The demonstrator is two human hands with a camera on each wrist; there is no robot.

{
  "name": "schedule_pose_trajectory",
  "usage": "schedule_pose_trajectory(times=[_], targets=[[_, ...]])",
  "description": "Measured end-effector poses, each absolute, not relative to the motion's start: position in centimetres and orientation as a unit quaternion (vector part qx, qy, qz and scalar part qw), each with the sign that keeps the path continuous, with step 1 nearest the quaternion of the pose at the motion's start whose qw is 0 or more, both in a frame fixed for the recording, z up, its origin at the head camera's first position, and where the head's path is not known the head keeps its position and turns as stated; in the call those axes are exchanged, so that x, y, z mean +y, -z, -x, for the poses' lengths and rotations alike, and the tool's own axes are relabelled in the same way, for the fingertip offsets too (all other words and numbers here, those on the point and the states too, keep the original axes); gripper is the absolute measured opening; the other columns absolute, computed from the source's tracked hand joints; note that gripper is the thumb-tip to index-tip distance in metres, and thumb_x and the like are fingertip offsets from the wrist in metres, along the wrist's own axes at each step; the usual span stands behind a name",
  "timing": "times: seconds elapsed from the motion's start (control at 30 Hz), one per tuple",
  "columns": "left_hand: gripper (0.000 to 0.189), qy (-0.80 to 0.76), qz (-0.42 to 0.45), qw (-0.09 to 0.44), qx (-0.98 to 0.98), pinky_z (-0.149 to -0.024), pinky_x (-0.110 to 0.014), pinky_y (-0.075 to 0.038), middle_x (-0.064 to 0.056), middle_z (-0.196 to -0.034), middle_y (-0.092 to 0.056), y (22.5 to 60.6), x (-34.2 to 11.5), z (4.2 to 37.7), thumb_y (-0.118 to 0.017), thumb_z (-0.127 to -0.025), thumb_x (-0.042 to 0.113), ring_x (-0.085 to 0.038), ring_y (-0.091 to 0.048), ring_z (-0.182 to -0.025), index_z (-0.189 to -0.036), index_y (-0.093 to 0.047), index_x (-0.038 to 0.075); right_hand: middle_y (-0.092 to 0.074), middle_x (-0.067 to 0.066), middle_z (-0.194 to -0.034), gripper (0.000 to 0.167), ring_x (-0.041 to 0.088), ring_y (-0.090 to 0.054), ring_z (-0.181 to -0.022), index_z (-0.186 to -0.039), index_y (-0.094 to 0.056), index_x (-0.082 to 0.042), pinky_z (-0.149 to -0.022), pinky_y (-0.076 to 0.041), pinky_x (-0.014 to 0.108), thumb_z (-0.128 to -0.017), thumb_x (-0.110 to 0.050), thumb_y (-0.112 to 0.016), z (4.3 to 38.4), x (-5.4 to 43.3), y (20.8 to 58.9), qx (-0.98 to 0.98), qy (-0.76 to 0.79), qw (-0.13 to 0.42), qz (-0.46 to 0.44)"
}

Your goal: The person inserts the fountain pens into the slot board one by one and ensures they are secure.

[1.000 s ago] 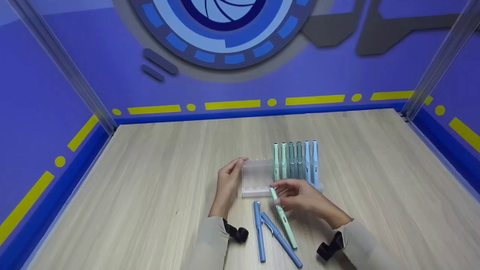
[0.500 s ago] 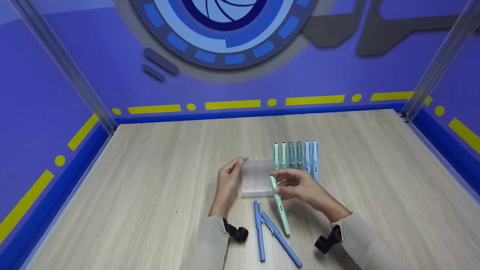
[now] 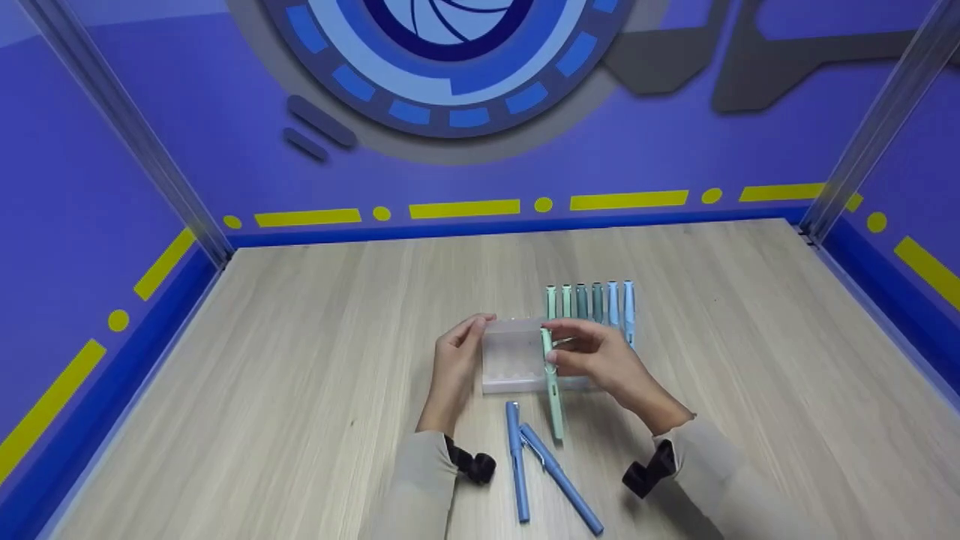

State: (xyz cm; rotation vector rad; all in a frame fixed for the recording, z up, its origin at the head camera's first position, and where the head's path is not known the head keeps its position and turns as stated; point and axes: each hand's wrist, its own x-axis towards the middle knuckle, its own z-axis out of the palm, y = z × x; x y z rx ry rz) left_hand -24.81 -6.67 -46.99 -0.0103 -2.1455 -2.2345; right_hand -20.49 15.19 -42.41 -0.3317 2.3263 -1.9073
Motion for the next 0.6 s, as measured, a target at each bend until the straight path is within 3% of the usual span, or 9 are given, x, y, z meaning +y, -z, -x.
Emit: schedule_pose_trajectory(times=[0.6], targets=[[0.029,0.726,0.002,0.018,-0.688,-0.110,-0.031,-0.041,-0.009,-0.123,-0.066,46.1,-6.7,24.2,-0.055,-0.099,0.023,-0.022,-0.054,-0.127,-0.117,-0.067,0.004,-0.063,0.013,-0.118,0.041,0.021,-0.065,-0.100,-0.126,-0.062,-0.011,-0.082,-0.059,0.027,-0.086,-0.011,-0.071,21.2,14.2,41.2,0.761,0.642,-0.004,0.093]])
